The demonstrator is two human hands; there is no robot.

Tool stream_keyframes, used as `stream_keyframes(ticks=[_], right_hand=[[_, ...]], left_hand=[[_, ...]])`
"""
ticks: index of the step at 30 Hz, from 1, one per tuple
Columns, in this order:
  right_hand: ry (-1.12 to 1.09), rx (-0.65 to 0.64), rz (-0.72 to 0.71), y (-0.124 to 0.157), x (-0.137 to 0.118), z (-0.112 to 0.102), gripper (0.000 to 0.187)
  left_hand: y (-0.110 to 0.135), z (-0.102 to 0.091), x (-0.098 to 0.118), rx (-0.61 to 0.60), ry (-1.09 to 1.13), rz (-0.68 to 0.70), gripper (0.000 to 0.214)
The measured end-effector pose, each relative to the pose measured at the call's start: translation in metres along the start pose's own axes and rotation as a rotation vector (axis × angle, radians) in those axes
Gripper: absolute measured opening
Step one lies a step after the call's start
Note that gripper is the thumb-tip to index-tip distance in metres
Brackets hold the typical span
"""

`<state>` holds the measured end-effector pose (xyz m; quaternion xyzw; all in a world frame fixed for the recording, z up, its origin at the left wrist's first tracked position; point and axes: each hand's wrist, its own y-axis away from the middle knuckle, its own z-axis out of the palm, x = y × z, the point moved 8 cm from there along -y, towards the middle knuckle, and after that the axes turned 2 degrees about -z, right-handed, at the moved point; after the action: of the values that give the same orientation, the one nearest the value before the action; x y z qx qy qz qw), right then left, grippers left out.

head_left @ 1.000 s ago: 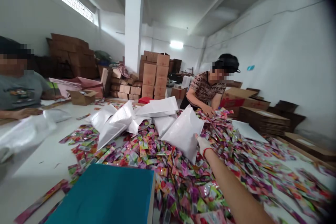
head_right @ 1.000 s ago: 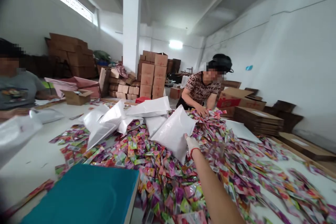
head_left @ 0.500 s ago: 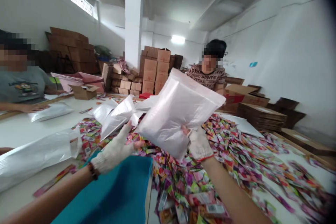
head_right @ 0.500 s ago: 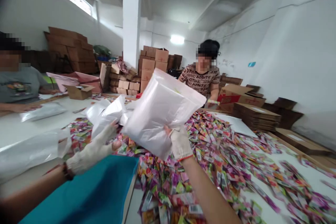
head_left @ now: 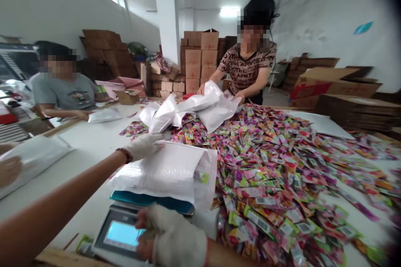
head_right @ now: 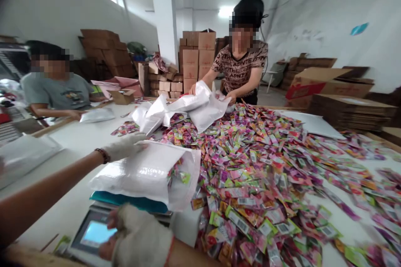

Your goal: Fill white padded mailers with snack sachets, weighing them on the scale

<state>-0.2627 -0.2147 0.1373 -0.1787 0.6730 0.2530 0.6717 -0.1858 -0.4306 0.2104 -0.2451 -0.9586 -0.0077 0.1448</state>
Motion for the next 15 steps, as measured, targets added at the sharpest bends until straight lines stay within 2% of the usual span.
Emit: stream_keyframes(ticks=[3, 4, 5, 6, 8, 9, 11, 13, 15], right_hand=[[0.144, -0.051, 0.062, 0.072, 0.0, -0.038, 0.03], [0.331, -0.014, 0.089, 0.094, 0.004, -0.061, 0.021], [0.528, 0.068, 0.132, 0.114, 0.011, -0.089, 0.021], [0.727, 0.209, 0.194, 0.133, 0.019, -0.122, 0.025], [1.169, 0.462, 0.337, 0.164, 0.038, -0.181, 0.04], [1.361, 0.533, 0.407, 0.174, 0.049, -0.202, 0.045], [1.605, 0.518, 0.432, 0.177, 0.071, -0.225, 0.045], [1.717, 0.472, 0.387, 0.171, 0.082, -0.236, 0.044], [1.763, 0.491, 0.355, 0.165, 0.079, -0.245, 0.045]], left_hand=[[0.035, -0.015, 0.013, 0.214, 0.077, 0.062, 0.05], [0.051, -0.021, 0.02, 0.293, 0.117, 0.102, 0.047], [0.066, -0.028, 0.027, 0.365, 0.152, 0.152, 0.044], [0.081, -0.034, 0.036, 0.418, 0.176, 0.205, 0.039], [0.105, -0.044, 0.057, 0.476, 0.191, 0.315, 0.032], [0.114, -0.048, 0.069, 0.498, 0.19, 0.365, 0.029], [0.123, -0.055, 0.091, 0.528, 0.186, 0.45, 0.024], [0.126, -0.059, 0.112, 0.539, 0.19, 0.535, 0.021], [0.129, -0.062, 0.13, 0.535, 0.215, 0.612, 0.019]])
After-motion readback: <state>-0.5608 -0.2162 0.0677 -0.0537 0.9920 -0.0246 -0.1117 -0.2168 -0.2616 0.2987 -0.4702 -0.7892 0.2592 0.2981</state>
